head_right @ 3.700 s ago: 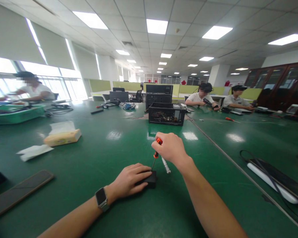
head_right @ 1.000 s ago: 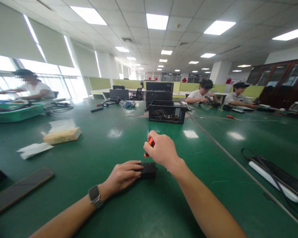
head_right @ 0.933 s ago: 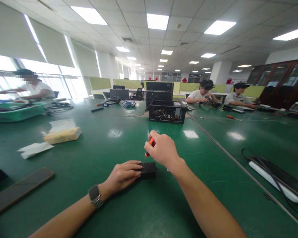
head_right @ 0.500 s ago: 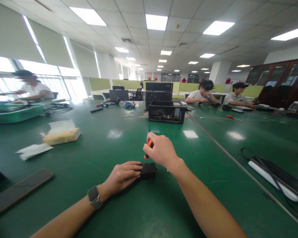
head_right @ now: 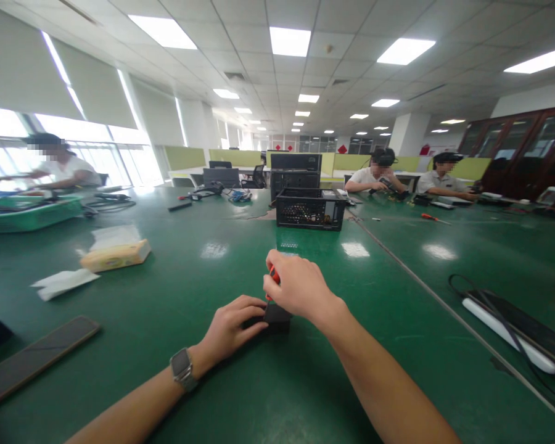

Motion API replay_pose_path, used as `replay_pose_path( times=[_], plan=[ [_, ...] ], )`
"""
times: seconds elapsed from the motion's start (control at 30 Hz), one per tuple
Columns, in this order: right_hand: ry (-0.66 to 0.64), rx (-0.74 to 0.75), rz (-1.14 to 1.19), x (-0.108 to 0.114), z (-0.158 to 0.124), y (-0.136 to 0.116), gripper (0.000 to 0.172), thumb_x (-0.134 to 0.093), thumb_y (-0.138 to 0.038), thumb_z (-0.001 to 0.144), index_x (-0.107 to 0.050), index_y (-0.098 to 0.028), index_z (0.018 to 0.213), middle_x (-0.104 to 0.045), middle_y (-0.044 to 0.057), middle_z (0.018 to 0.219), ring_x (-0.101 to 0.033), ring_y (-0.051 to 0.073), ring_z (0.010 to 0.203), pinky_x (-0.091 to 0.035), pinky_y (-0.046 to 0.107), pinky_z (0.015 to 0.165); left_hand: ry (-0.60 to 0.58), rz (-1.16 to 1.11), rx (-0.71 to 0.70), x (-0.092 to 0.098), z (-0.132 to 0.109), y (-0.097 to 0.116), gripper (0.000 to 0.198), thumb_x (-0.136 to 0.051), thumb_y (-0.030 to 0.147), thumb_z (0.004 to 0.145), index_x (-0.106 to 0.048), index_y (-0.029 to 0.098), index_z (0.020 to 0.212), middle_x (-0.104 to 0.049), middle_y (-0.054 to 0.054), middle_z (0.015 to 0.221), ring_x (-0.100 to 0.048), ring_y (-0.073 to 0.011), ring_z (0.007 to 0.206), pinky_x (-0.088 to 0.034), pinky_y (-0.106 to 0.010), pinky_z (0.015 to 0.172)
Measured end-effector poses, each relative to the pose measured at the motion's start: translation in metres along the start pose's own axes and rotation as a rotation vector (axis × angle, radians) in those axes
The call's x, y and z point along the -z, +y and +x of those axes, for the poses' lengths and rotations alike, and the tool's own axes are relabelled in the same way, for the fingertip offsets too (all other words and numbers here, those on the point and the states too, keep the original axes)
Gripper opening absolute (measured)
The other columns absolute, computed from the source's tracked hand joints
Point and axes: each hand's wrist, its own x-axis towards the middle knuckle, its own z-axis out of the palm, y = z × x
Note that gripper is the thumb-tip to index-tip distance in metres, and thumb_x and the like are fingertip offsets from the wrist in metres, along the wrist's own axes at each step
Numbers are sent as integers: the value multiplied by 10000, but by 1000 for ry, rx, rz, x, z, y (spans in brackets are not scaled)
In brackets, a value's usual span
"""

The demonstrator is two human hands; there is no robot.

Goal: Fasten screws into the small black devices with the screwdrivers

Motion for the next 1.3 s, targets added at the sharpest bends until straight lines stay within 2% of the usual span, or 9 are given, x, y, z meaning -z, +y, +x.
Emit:
replay_pose_path(
  times=[0.1, 0.23, 0.4, 0.5, 0.67, 0.8, 1.03, 1.13, 1.3],
  plan=[
    [-10, 41, 25, 1, -1, 0, 158, -542, -297, 818, -536, -242, 965, -669, -7, 845, -567, 150, 686, -265, 240, 577, -19, -27, 19, -1, 0, -1, 140, -605, 302, 874, -708, 228, 935, -685, -55, 1060, -640, -181, 952, -548, -305, 828],
    [14, -38, -50, -1, 0, -1, 271, -453, -468, 894, -550, -248, 1017, -672, 14, 777, -593, 187, 683, -240, 254, 559, -16, -71, 54, -1, 0, -3, 125, -622, 295, 863, -719, 224, 900, -682, -55, 1071, -643, -184, 954, -547, -314, 836],
    [-11, -1, -51, -1, -1, -3, 158, -473, -315, 876, -541, -237, 995, -678, 12, 789, -591, 170, 662, -256, 253, 565, -15, -103, 62, -2, -1, -5, 130, -639, 298, 850, -713, 220, 923, -682, -61, 1066, -638, -187, 960, -543, -318, 844],
    [-30, 36, -3, 1, -2, -5, 178, -517, -292, 844, -536, -243, 1014, -691, 4, 853, -601, 165, 695, -277, 244, 576, -13, -121, 68, -3, -1, -5, 134, -646, 300, 846, -710, 216, 928, -679, -64, 1065, -633, -188, 963, -539, -320, 855],
    [-1, -46, -106, 1, -3, -8, 304, -406, -489, 926, -572, -245, 994, -696, 29, 803, -632, 205, 726, -261, 258, 565, -33, -145, 92, -3, 0, -6, 130, -660, 291, 838, -705, 221, 938, -672, -58, 1076, -624, -187, 979, -527, -327, 876],
    [-6, -26, -149, -1, -1, -8, 222, -403, -380, 934, -559, -226, 964, -686, 31, 772, -620, 193, 677, -251, 265, 564, -41, -153, 106, -3, 0, -6, 132, -659, 286, 839, -704, 225, 947, -668, -57, 1079, -619, -188, 983, -520, -327, 881],
    [-41, 92, 53, 0, 0, -1, 137, -463, -276, 876, -513, -210, 985, -663, 13, 807, -560, 148, 671, -289, 243, 599, -52, -168, 109, -3, 0, -8, 138, -664, 288, 838, -700, 230, 957, -662, -47, 1084, -616, -181, 980, -511, -327, 886],
    [-40, 108, 106, -2, 0, -1, 180, -480, -255, 856, -507, -217, 1031, -665, 11, 867, -562, 145, 703, -296, 237, 606, -50, -179, 104, -3, 0, -9, 144, -667, 300, 835, -701, 227, 955, -665, -51, 1073, -617, -186, 981, -516, -327, 877],
    [4, -29, 32, -6, 1, 0, 332, -421, -526, 908, -546, -235, 1007, -665, 15, 765, -597, 184, 698, -263, 247, 566, -50, -189, 111, -3, -1, -9, 146, -665, 300, 836, -699, 229, 959, -665, -51, 1075, -616, -186, 981, -517, -333, 886]
  ],
)
